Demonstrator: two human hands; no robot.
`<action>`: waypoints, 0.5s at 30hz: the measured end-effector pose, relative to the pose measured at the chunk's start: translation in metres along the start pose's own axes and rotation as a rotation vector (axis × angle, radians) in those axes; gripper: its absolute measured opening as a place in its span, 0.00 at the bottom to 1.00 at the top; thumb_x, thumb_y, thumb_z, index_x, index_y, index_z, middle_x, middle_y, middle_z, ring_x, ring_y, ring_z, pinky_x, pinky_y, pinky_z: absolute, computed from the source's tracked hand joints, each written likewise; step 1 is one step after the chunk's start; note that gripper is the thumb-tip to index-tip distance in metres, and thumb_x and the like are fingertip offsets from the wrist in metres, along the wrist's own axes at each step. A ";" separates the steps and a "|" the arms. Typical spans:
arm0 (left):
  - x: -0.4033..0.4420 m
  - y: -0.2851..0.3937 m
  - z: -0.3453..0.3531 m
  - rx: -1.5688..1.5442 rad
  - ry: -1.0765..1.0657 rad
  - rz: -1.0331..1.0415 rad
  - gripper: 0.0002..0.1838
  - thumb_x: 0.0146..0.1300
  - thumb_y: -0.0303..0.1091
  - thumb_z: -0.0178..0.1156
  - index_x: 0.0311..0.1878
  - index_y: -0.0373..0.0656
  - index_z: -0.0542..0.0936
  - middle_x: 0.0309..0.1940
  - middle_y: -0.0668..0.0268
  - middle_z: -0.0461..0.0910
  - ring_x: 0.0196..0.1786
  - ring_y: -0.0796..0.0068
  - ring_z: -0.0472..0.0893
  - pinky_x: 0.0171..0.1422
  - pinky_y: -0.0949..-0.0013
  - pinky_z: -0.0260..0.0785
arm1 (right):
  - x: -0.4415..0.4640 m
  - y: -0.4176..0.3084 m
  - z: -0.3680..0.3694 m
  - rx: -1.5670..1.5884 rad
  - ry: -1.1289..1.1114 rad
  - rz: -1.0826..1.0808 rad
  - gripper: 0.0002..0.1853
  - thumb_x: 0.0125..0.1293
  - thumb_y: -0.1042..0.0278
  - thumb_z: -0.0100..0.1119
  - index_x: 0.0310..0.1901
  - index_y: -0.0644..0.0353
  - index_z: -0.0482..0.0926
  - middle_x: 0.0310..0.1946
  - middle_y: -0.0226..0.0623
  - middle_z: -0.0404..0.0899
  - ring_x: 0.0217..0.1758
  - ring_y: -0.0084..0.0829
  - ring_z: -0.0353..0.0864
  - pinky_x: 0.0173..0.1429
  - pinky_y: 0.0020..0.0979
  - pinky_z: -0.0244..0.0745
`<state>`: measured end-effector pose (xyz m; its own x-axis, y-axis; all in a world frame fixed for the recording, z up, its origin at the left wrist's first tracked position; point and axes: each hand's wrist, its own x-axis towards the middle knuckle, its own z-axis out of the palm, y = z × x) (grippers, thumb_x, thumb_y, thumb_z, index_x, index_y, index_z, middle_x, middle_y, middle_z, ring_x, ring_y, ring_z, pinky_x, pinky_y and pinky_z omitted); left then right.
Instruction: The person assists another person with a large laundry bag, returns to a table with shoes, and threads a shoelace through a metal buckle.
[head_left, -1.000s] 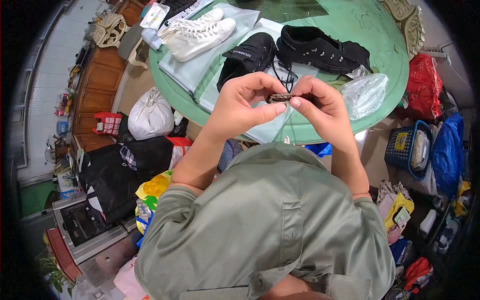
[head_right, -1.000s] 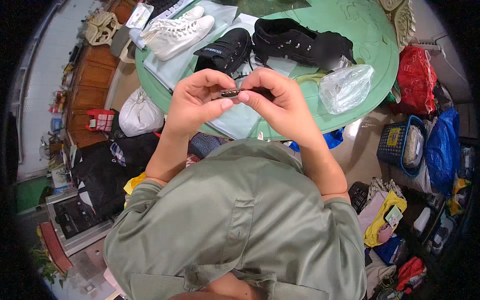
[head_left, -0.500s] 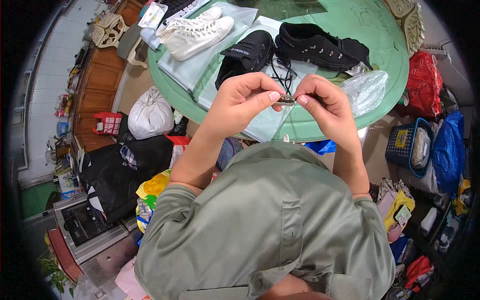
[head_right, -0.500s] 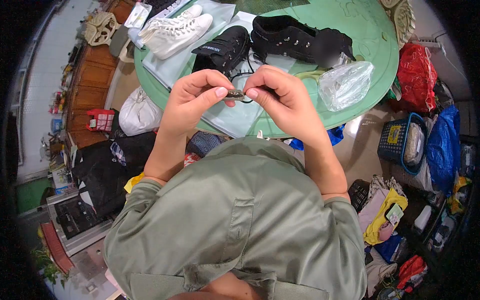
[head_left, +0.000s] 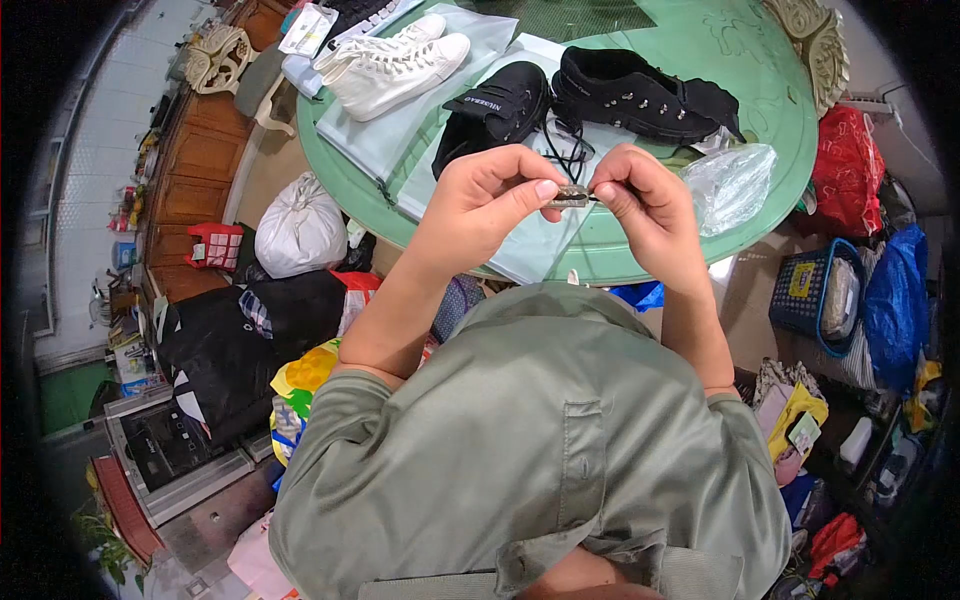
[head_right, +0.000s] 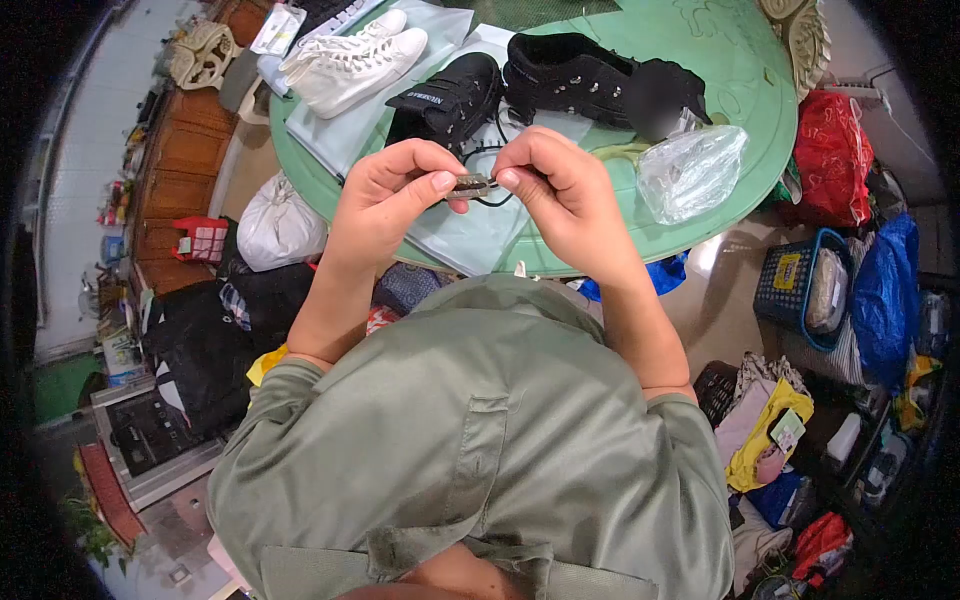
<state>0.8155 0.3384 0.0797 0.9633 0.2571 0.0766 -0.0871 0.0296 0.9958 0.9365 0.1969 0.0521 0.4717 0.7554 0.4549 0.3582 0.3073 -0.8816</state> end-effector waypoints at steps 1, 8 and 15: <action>0.000 0.000 0.000 -0.027 0.006 -0.005 0.04 0.57 0.24 0.53 0.34 0.34 0.74 0.29 0.65 0.75 0.32 0.78 0.75 0.38 0.75 0.69 | 0.000 0.001 0.001 0.004 0.008 -0.001 0.01 0.55 0.79 0.52 0.29 0.65 0.71 0.24 0.33 0.69 0.27 0.25 0.67 0.30 0.23 0.61; 0.005 -0.001 -0.005 -0.141 -0.021 -0.163 0.06 0.56 0.26 0.55 0.35 0.35 0.74 0.29 0.65 0.76 0.33 0.78 0.76 0.39 0.76 0.68 | -0.004 0.010 0.011 0.130 -0.007 0.157 0.02 0.61 0.77 0.49 0.30 0.64 0.68 0.29 0.28 0.66 0.33 0.18 0.63 0.37 0.18 0.59; 0.033 0.029 -0.020 0.039 -0.098 -0.175 0.06 0.56 0.31 0.58 0.33 0.37 0.77 0.25 0.68 0.77 0.28 0.81 0.74 0.34 0.79 0.64 | 0.011 0.026 0.028 0.573 0.006 0.143 0.19 0.67 0.56 0.38 0.46 0.64 0.68 0.28 0.28 0.68 0.36 0.19 0.68 0.49 0.25 0.61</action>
<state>0.8397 0.3669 0.1101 0.9831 0.1563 -0.0954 0.0922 0.0278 0.9954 0.9279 0.2295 0.0303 0.4887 0.8094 0.3256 -0.2010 0.4677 -0.8608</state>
